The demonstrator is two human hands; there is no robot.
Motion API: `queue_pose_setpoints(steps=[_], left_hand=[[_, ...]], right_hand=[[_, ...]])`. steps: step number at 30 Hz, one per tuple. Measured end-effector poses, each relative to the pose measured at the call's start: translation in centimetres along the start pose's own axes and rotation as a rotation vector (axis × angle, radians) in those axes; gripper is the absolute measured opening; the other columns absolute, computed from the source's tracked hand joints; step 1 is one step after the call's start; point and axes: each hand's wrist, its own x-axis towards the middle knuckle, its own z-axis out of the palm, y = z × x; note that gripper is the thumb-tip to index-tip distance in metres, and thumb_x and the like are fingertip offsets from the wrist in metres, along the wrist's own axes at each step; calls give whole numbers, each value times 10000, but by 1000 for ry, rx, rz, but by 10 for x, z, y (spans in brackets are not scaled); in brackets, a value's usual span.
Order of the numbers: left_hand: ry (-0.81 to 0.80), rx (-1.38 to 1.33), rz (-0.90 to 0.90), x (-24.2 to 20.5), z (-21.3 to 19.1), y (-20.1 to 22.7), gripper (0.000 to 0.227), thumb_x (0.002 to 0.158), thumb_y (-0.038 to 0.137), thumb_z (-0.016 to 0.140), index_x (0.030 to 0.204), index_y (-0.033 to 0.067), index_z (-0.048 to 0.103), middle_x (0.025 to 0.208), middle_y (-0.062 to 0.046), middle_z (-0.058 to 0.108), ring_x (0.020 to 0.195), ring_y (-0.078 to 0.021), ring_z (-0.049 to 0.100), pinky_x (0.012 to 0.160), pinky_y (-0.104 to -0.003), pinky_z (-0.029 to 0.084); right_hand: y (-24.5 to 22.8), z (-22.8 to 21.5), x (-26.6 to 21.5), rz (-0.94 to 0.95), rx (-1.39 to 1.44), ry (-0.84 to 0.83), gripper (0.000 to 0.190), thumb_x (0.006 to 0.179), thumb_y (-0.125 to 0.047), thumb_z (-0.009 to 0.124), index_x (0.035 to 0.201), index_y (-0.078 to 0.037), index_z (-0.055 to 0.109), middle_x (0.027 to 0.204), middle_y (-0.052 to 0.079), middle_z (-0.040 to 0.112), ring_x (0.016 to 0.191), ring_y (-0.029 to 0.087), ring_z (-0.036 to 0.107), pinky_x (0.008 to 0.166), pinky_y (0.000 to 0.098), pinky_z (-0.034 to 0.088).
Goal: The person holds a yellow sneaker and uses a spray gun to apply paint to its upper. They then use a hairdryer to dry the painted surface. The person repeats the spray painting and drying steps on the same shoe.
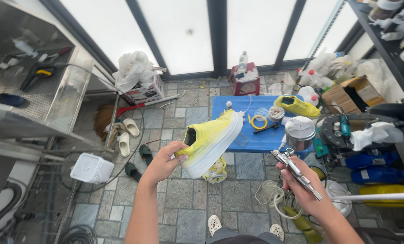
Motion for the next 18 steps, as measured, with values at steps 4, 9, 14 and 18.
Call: queue_pose_setpoints(steps=[4, 9, 14, 18], left_hand=[[126, 49, -76, 0, 5, 11, 334, 865, 234, 713, 1134, 36, 700, 990, -103, 750, 926, -215, 703, 831, -346, 532], [281, 66, -257, 22, 30, 21, 394, 890, 370, 715, 1115, 48, 736, 918, -108, 769, 827, -192, 724, 765, -348, 547], [254, -184, -227, 26, 43, 9, 413, 875, 296, 763, 1166, 9, 709, 999, -70, 772, 887, -131, 701, 796, -311, 559], [261, -457, -287, 22, 54, -4, 365, 880, 197, 769, 1173, -15, 718, 1015, -62, 759, 876, -117, 685, 786, -294, 562]], right_hand=[[4, 6, 2, 124, 17, -82, 202, 983, -217, 608, 989, -16, 629, 743, 39, 604, 575, 142, 543, 519, 314, 447], [-2, 6, 7, -64, -231, -139, 205, 977, -243, 628, 970, -40, 653, 688, 73, 649, 604, 169, 573, 567, 340, 489], [-34, 4, 8, -215, -326, -171, 235, 906, -233, 660, 1055, -53, 634, 667, 116, 656, 565, 252, 625, 553, 384, 491], [-58, 6, 12, -379, -551, -83, 228, 903, -237, 711, 997, -55, 611, 722, 153, 673, 665, 366, 666, 556, 441, 491]])
